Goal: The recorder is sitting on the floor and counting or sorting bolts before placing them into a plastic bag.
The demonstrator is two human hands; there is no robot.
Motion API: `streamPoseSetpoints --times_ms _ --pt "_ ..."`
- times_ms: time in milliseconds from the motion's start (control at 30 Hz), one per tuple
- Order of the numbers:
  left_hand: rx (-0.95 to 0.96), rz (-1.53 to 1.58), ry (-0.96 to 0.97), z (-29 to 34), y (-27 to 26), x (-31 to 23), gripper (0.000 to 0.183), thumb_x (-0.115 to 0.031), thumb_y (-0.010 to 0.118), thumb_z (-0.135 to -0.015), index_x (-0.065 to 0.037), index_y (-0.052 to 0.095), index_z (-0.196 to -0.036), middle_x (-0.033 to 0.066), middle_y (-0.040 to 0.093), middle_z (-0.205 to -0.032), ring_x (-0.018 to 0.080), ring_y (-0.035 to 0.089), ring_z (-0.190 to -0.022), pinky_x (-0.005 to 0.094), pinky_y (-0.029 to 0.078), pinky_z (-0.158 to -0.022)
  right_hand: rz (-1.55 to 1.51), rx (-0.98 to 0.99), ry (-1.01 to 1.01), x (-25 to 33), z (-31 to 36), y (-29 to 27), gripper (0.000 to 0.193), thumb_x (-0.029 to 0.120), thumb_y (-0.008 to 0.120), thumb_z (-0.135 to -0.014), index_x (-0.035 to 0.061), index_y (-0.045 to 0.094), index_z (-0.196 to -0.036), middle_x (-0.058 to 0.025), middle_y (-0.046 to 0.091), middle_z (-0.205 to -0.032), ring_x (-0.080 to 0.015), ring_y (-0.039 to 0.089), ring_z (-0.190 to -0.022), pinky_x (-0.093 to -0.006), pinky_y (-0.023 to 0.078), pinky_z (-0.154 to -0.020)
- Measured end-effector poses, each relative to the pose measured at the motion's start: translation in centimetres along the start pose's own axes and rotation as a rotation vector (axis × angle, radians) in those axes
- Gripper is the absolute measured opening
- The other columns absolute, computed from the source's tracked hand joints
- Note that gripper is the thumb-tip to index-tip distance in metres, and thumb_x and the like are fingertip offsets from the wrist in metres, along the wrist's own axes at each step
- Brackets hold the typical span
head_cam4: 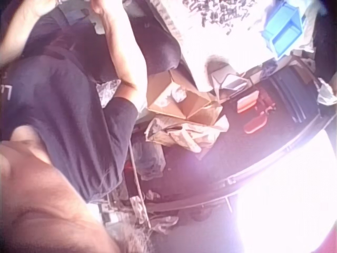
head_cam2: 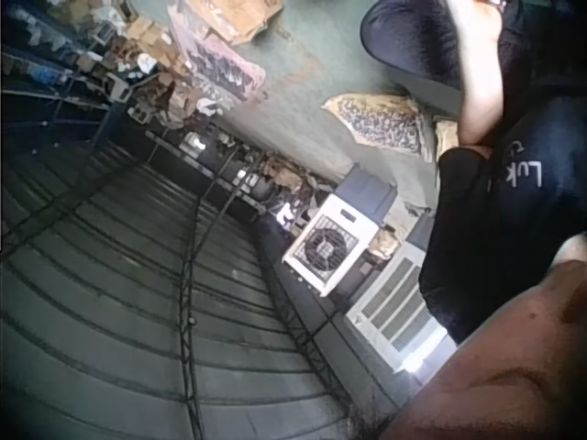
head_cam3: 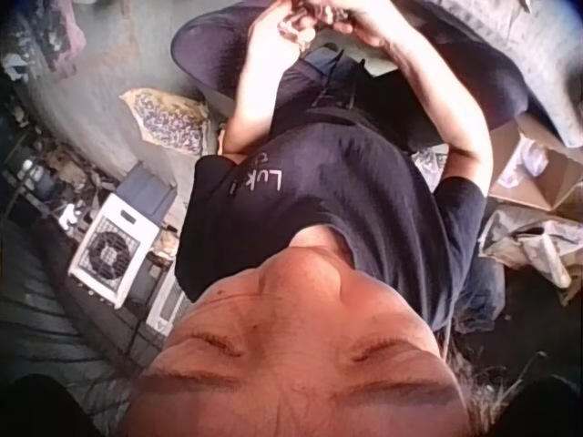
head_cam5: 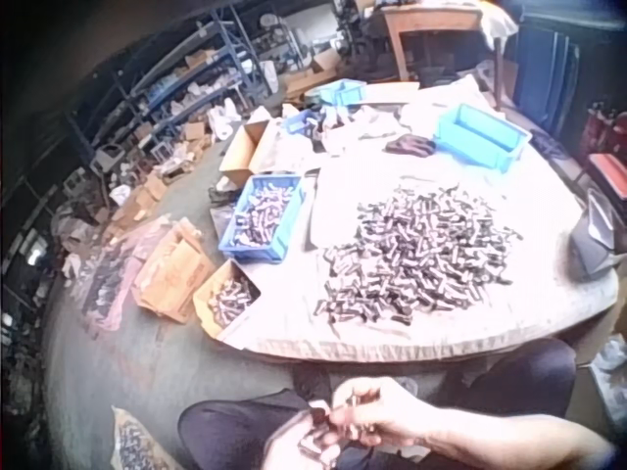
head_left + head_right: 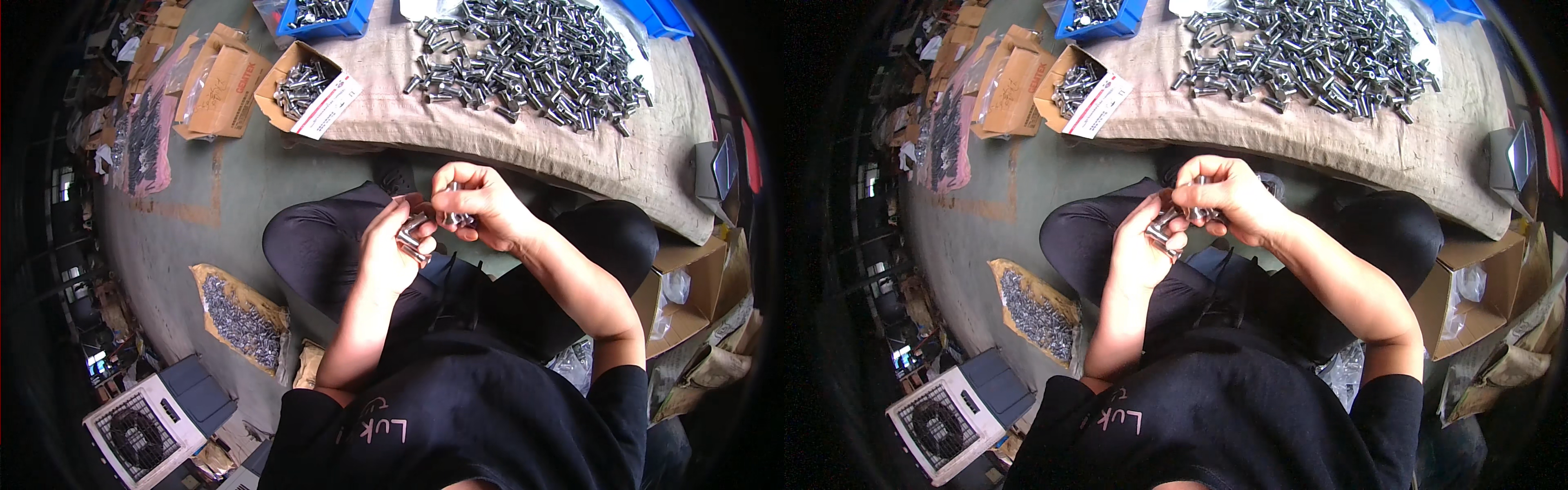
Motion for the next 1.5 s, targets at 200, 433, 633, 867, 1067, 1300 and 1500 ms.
streamPoseSetpoints --times_ms 200,433,633,867,1067,1300,1500 --pt "0.057 -0.186 0.33 1.1 0.8 -2.7 0.029 -0.024 0.04 -0.093 0.0 0.047 -0.107 0.0121 0.054 -0.089 0.0113 0.047 -0.055 0.0228 0.037 -0.038 0.736 -0.125 -0.263 1.7 0.1 0.3 0.015 0.01 0.067 -0.073 0.0003 0.062 -0.083 -0.0022 0.057 -0.064 -0.0067 0.051 -0.053 -0.0218 0.043 -0.051" --pt "0.121 -0.344 0.456 1.4 2.3 -2.9 0.032 -0.025 0.04 -0.093 0.001 0.044 -0.111 0.0117 0.054 -0.095 0.0079 0.048 -0.053 0.0203 0.039 -0.039 0.524 -0.08 -0.205 0.5 0.2 0.6 0.014 0.004 0.064 -0.076 -0.0023 0.061 -0.088 -0.0062 0.062 -0.069 -0.0088 0.059 -0.063 -0.0228 0.047 -0.061" --pt "0.187 -0.419 0.446 1.3 2.7 -2.2 0.032 -0.026 0.038 -0.094 0.0 0.044 -0.113 0.0075 0.055 -0.082 0.0068 0.044 -0.048 0.0193 0.036 -0.04 0.505 -0.056 -0.272 1.2 0.9 1.8 0.014 0.003 0.061 -0.078 -0.0027 0.059 -0.091 -0.0068 0.062 -0.074 -0.011 0.061 -0.059 -0.0227 0.05 -0.056" --pt "0.112 -0.568 0.8 2.8 3.1 -4.4 0.038 -0.027 0.033 -0.095 0.002 0.041 -0.118 0.0164 0.056 -0.107 0.0108 0.054 -0.071 0.0194 0.044 -0.057 0.636 -0.087 -0.228 0.5 0.5 1.0 0.015 0.002 0.06 -0.08 -0.0032 0.055 -0.092 -0.0063 0.06 -0.071 -0.0107 0.059 -0.062 -0.0235 0.049 -0.058" --pt "0.078 -0.638 0.901 2.8 3.0 -5.0 0.037 -0.026 0.032 -0.095 0.004 0.041 -0.116 0.0202 0.055 -0.105 0.0147 0.058 -0.071 0.0212 0.048 -0.057 0.548 -0.116 -0.308 0.7 1.0 1.2 0.015 0.006 0.064 -0.071 -0.0006 0.059 -0.084 -0.0061 0.06 -0.074 -0.0098 0.057 -0.065 -0.0246 0.047 -0.06" --pt "0.072 -0.378 0.531 0.9 0.9 -4.0 0.028 -0.023 0.039 -0.094 0.0 0.046 -0.108 0.015 0.058 -0.096 0.013 0.056 -0.064 0.0216 0.045 -0.047 0.712 -0.119 -0.529 3.0 2.1 2.6 0.01 0.004 0.063 -0.071 0.0019 0.059 -0.08 -0.0049 0.055 -0.073 -0.01 0.054 -0.067 -0.0235 0.045 -0.06" --pt "0.074 -0.525 0.399 0.9 -0.1 -3.2 0.025 -0.007 0.047 -0.088 0.001 0.045 -0.112 0.0064 0.056 -0.085 0.0057 0.046 -0.053 0.0186 0.035 -0.038 0.732 -0.116 -0.507 3.3 2.0 2.6 0.009 0.003 0.062 -0.072 0.0018 0.059 -0.08 -0.0028 0.056 -0.071 -0.0085 0.053 -0.062 -0.0223 0.044 -0.059"
Point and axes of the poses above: each hand's wrist, its own z-axis away from the middle knuckle, its own y-axis out of the palm, x = y × z, the point moved 10 cm from there along -z, towards the middle knuckle
